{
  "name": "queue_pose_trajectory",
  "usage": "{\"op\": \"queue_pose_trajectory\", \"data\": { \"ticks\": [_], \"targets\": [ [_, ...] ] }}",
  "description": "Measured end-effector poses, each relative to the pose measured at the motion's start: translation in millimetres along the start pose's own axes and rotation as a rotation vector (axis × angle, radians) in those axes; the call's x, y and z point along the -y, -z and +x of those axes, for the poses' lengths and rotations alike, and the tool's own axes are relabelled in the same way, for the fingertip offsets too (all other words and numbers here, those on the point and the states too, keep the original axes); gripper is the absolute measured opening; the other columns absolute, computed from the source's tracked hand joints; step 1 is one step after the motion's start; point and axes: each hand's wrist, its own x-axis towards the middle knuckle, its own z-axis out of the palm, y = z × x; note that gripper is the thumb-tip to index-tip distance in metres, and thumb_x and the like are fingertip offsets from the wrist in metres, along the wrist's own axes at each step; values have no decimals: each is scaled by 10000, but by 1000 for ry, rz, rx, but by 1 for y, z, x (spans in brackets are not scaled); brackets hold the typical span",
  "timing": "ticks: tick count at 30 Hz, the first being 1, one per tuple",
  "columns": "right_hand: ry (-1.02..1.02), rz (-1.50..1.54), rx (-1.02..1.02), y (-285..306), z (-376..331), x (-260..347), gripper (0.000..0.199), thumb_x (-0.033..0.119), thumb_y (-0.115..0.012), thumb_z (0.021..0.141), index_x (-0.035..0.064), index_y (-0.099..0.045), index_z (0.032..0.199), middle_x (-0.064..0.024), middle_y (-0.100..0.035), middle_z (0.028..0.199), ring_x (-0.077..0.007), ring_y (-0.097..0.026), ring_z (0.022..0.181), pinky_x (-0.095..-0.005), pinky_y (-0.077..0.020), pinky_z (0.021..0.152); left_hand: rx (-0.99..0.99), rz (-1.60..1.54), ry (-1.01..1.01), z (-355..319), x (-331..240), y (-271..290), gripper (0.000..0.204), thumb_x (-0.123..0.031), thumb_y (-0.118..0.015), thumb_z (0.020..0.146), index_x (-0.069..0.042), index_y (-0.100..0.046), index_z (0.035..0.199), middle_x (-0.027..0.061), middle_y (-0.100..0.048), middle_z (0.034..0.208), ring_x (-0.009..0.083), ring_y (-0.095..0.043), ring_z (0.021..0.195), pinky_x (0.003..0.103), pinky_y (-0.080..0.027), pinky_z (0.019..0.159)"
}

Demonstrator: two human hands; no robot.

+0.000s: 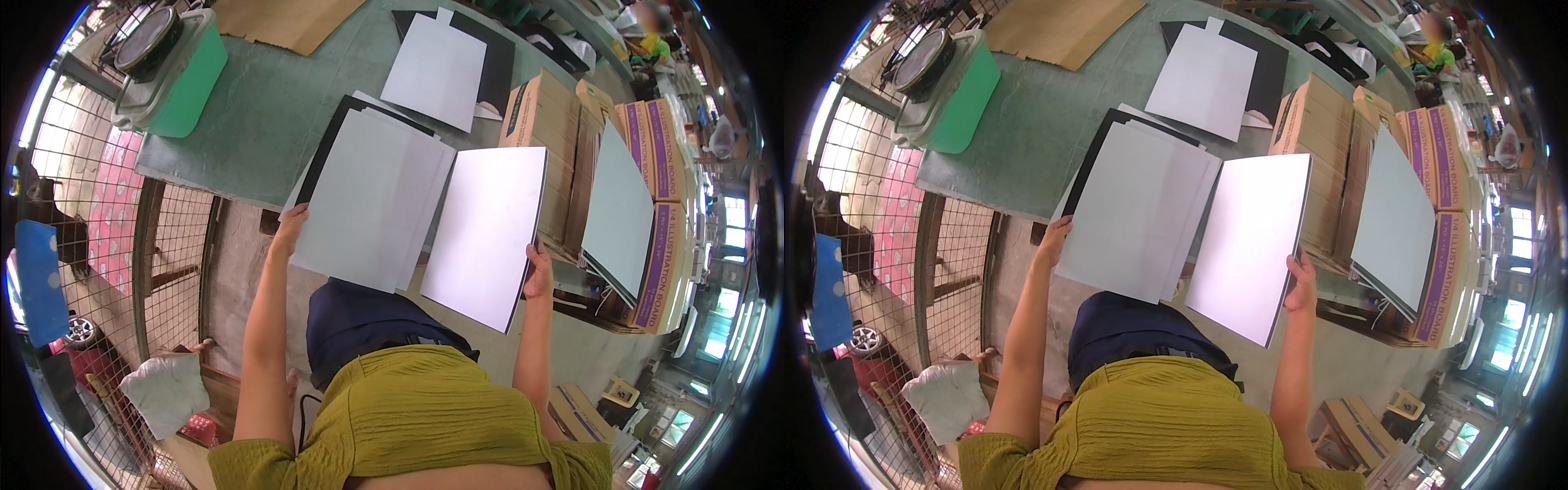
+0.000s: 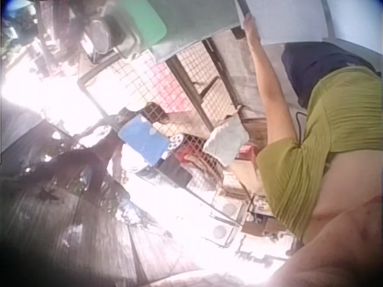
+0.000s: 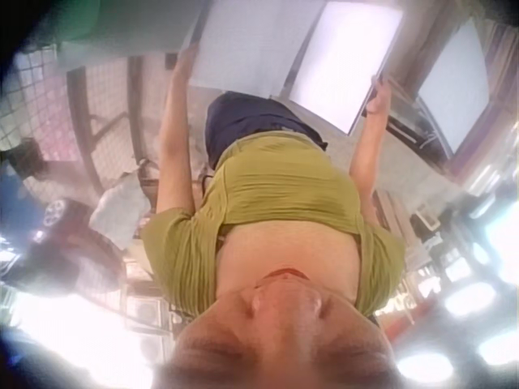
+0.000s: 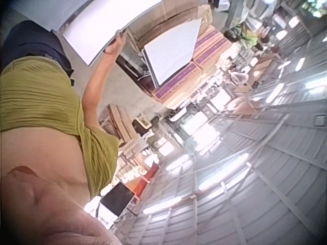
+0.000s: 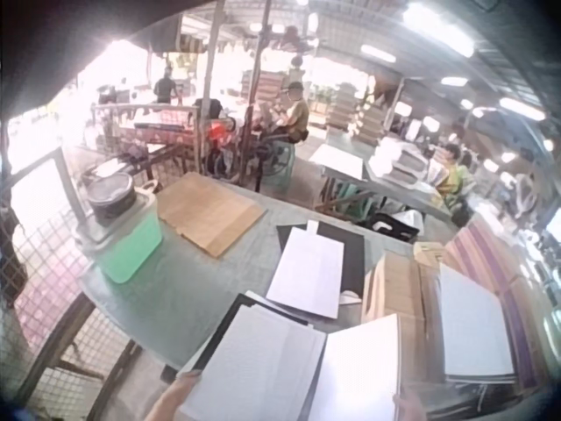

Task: The person sorts through a large stack of black and white papers on a workbench, placing specific sheets into different stacks before carrying the primary stack to another table and continuing to organize them.

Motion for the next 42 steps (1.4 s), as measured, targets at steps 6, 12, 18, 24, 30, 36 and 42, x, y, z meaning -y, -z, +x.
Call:
{"op": "queue_pose_trajectory", "data": {
  "ticks": [6,12,18,24,30,36,42],
  "targets": [
    [15,-12,-40,3,0,-5,450,60,-623,864,4,-512,1296,-97,-618,1184,-212,-604,1059,-345,-491,915,70,-188,63,-1,1,-12,398,-119,-477,943,42,-480,1308,107,-603,1175,197,-577,1066,326,-463,926],
    [12,20,-22,-2,0,-5,436,63,-626,865,0,-524,1284,-98,-618,1185,-214,-608,1050,-351,-489,919,62,-184,99,2,3,-10,388,-123,-471,957,32,-464,1313,107,-587,1201,203,-554,1113,336,-458,945],
    [9,28,-25,-1,1,-6,458,68,-629,862,-17,-504,1295,-112,-613,1185,-225,-609,1051,-355,-497,912,171,-284,103,-5,0,-11,388,-123,-452,976,-2,-441,1344,91,-577,1241,201,-550,1143,344,-452,977],
    [0,55,-17,-5,-1,-4,494,54,-603,865,-31,-458,1329,-136,-596,1198,-242,-611,1046,-370,-503,914,186,-532,67,-22,-8,-23,389,-114,-453,976,-1,-431,1348,103,-566,1259,222,-536,1171,357,-426,1007],
    [15,62,0,-10,-3,-3,476,58,-585,872,-24,-464,1324,-133,-598,1191,-247,-612,1042,-373,-505,909,222,-631,-46,-31,-37,-36,392,-117,-453,973,-14,-432,1351,104,-574,1243,217,-549,1150,357,-430,1001],
    [44,49,-61,-5,1,-11,407,51,-570,886,-19,-513,1283,-105,-623,1130,-218,-624,993,-344,-514,867,62,-185,-223,-47,-62,-87,376,-108,-494,940,5,-503,1298,75,-651,1032,176,-623,869,286,-494,739],
    [130,-42,-198,-7,-3,-15,358,40,-573,892,-31,-547,1242,-108,-626,1130,-204,-624,983,-315,-506,860,237,763,-641,-156,-113,-220,441,-59,-523,869,42,-464,1294,212,-643,775,368,-648,690,451,-515,636]
  ]
}}
